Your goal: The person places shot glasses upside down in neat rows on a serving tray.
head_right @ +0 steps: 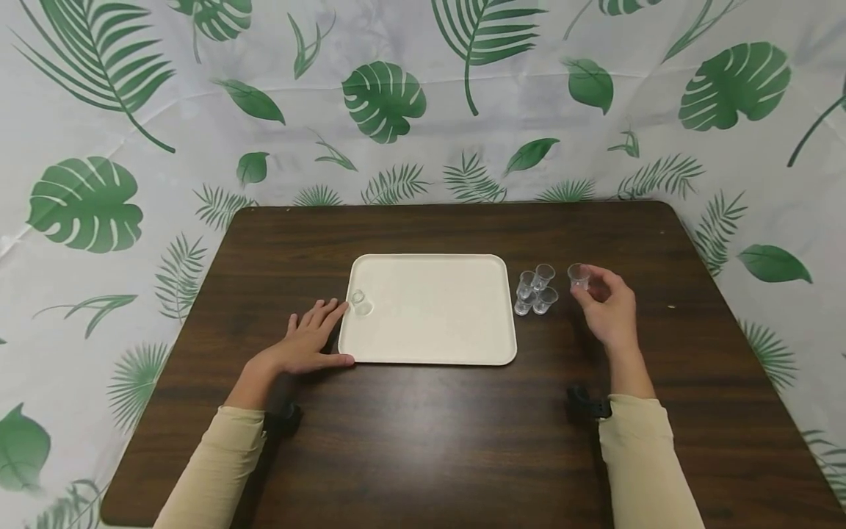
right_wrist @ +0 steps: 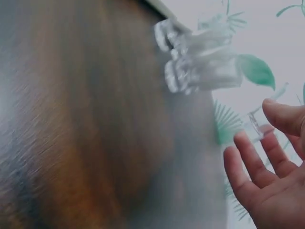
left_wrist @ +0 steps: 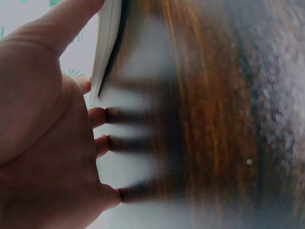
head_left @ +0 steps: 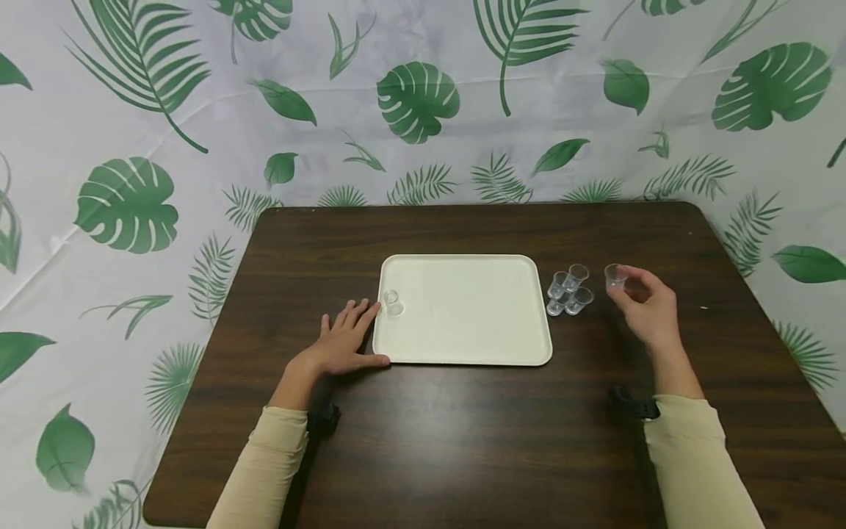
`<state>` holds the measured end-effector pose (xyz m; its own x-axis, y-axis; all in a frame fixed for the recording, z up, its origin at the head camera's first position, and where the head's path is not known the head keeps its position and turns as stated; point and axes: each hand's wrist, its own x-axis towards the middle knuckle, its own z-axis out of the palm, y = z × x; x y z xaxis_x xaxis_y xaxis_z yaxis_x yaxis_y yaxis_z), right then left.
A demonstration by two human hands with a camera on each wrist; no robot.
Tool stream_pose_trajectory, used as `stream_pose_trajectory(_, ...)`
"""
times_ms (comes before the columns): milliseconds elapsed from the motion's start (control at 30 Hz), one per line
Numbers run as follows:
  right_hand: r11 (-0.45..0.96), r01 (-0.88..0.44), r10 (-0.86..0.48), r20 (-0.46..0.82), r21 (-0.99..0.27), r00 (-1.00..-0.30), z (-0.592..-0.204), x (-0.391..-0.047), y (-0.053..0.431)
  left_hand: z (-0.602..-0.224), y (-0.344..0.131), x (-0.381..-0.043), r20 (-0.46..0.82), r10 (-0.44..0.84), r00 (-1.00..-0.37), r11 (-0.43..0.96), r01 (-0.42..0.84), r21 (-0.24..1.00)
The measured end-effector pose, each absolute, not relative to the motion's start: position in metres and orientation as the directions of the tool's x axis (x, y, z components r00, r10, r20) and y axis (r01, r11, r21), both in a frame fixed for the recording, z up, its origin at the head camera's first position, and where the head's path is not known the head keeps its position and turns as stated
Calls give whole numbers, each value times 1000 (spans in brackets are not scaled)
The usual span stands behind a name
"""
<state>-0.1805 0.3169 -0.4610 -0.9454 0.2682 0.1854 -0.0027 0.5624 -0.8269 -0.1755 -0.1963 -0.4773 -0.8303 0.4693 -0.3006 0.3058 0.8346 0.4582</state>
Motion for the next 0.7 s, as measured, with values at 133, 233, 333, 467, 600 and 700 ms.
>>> stream_pose_trajectory(133,608,-71,245,272,-791,-931,-450,-189,307,-476,-197,-174,-306,467,-830,840,308,447)
stream_pose_trajectory(233,639,-130,207,332,-759,-920,-440,-196,299,-476,-196,-175,-300,467,-832,838,308,450)
stream_pose_trajectory(333,650,-181,150,358,-738,-922,-430,-203,287,-475,-196,-175,-299,467,-832,839,309,448)
stream_pose_trajectory(467,658,-210,68,335,-723,-940,-423,-211,268,-475,-196,-175,-294,471,-831,838,318,444)
stream_pose_trajectory(600,666,-228,-12,295,-710,-955,-421,-219,246,-475,-195,-175,-291,476,-830,837,325,440)
stream_pose_trajectory(700,664,-260,-83,276,-701,-957,-424,-223,227,-476,-197,-174,-294,475,-829,837,324,441)
